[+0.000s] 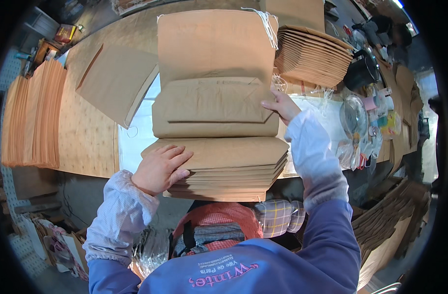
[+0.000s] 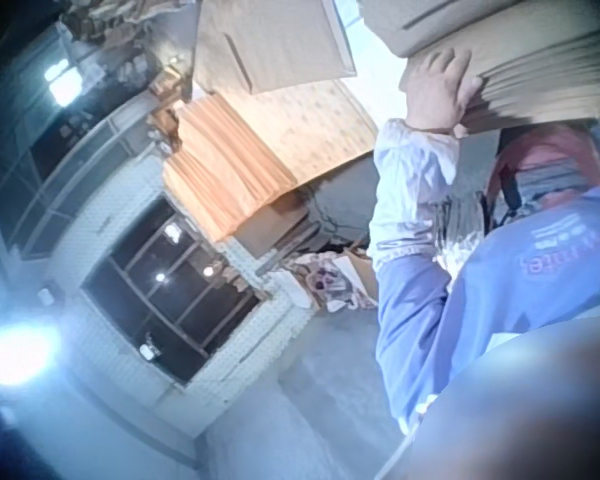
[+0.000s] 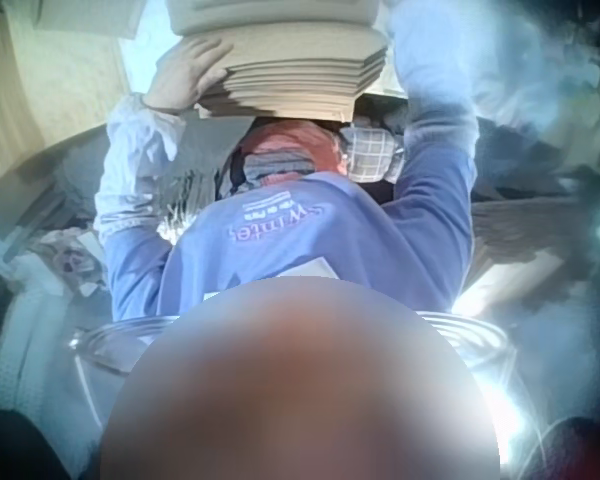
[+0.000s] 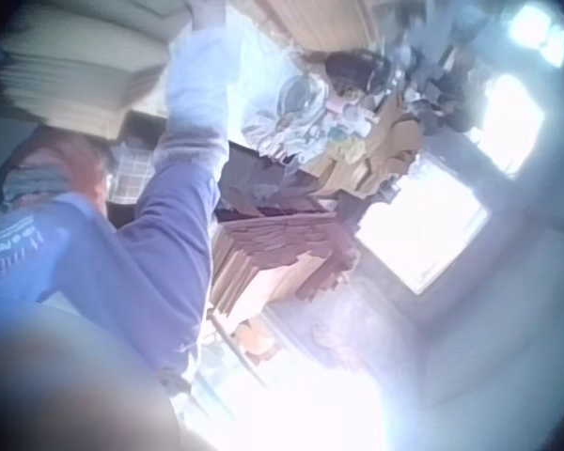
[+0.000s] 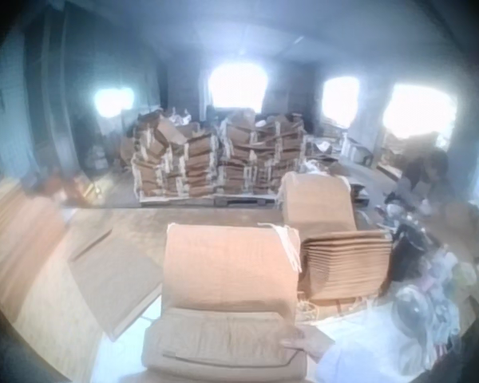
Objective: The person gathers flat brown paper sheets, aligns them into a stack, and ties them with string. They repeat this process to create multiple bundles, then carry a stack of bundles to another area.
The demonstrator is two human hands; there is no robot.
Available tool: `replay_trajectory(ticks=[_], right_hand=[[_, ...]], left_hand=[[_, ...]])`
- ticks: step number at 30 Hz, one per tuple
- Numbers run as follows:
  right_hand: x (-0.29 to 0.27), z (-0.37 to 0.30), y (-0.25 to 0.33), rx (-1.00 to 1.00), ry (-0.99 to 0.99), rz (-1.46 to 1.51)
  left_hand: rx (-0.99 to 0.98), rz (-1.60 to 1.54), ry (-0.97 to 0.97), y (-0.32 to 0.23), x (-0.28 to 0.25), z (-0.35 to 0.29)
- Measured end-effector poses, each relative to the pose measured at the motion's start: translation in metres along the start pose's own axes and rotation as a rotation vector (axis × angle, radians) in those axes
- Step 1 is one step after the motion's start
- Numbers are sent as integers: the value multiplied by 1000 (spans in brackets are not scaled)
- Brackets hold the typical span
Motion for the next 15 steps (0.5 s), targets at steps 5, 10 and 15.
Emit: replay_trajectory(ticks=[5,10,15], right_hand=[[24,-87,72,-263,89,-203],[82,-150,97,-501,180,-805],[85,-186,83,-465,50,-899]], left_hand=[[39,54,-179,-31,-37,-2],[34,384,-505,-55,-110,11],[-116,27,197,-16,-11,49]])
Point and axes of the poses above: each hand's wrist, its own z-axis towards the middle knuckle, its own x-axis out of the palm, y = z × x, the point moved 10 cm from there along z, towards the middle knuckle, and after that the axes turned 2 degrees about z, right-handed, at the moved point
